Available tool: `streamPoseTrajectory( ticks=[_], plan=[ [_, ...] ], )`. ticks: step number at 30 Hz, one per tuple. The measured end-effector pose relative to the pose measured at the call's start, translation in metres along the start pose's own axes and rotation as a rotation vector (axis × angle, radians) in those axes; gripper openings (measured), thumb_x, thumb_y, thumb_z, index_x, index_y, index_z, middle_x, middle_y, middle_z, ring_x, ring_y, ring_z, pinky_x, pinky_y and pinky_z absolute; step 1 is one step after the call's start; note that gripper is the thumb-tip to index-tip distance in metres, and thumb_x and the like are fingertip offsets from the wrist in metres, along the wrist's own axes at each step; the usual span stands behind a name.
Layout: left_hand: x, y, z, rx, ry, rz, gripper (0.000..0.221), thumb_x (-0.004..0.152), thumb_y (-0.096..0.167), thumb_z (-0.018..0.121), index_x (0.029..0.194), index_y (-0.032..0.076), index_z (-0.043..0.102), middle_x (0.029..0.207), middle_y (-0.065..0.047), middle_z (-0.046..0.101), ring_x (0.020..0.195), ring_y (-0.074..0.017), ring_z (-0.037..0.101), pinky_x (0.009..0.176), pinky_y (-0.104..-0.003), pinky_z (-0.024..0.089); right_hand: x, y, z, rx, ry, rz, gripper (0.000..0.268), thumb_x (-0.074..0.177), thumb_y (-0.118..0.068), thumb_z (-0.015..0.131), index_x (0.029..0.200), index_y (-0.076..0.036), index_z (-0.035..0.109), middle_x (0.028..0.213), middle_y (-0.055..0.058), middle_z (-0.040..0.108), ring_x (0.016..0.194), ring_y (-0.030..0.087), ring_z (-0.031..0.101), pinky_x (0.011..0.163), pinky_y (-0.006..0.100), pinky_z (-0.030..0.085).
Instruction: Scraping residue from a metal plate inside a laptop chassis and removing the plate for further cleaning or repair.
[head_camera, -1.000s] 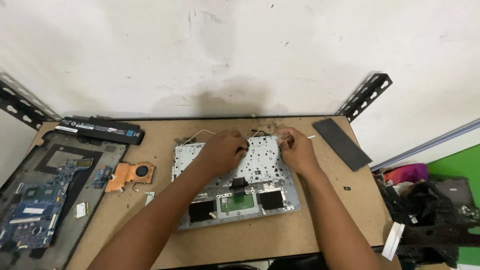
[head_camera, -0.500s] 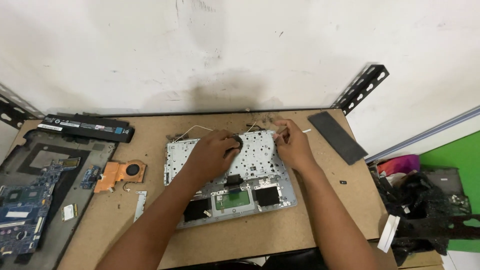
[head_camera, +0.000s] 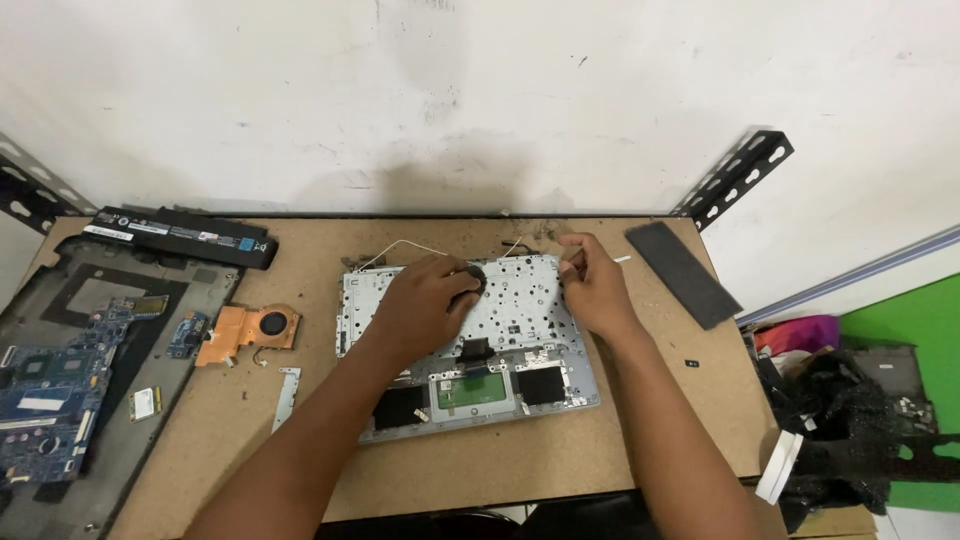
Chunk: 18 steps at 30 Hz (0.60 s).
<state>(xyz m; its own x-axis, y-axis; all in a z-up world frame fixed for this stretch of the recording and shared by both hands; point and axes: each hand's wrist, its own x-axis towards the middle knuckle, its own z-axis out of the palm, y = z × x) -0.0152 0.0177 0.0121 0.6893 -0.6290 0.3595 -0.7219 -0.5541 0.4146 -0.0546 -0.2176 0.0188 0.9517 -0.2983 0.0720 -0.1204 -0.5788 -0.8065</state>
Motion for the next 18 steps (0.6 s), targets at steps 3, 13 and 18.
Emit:
streamPoseTrajectory(
  ticks=[3, 13, 18],
  plan=[
    [0.000, 0.004, -0.002, -0.017, -0.002, -0.019, 0.015, 0.087, 0.021, 0.060, 0.095, 0.013, 0.070, 0.100, -0.012, 0.064, 0.098, -0.0307, 0.063, 0.085, -0.040, 0.050, -0.004, -0.006, -0.003, 0.010, 0.003, -0.007, 0.028, 0.090, -0.001, 0.051, 0.117, -0.004, 0.058, 0.085, 0.021, 0.060, 0.076, 0.031, 0.059, 0.066, 0.042, 0.048],
    [0.000, 0.008, -0.004, 0.008, -0.006, -0.024, 0.016, 0.087, 0.020, 0.061, 0.097, 0.012, 0.069, 0.102, -0.012, 0.065, 0.100, -0.0294, 0.063, 0.085, -0.039, 0.050, -0.005, -0.008, -0.005, 0.028, -0.007, 0.024, 0.026, 0.090, -0.001, 0.047, 0.109, -0.007, 0.064, 0.084, 0.017, 0.060, 0.076, 0.026, 0.058, 0.067, 0.039, 0.049],
    [-0.002, 0.010, -0.005, 0.011, -0.005, -0.029, 0.016, 0.088, 0.021, 0.060, 0.097, 0.011, 0.069, 0.102, -0.013, 0.064, 0.100, -0.0299, 0.062, 0.085, -0.039, 0.050, -0.003, -0.001, -0.003, 0.072, 0.000, -0.009, 0.031, 0.084, 0.007, 0.045, 0.107, -0.003, 0.063, 0.086, 0.016, 0.058, 0.078, 0.027, 0.057, 0.068, 0.039, 0.050]
  ],
)
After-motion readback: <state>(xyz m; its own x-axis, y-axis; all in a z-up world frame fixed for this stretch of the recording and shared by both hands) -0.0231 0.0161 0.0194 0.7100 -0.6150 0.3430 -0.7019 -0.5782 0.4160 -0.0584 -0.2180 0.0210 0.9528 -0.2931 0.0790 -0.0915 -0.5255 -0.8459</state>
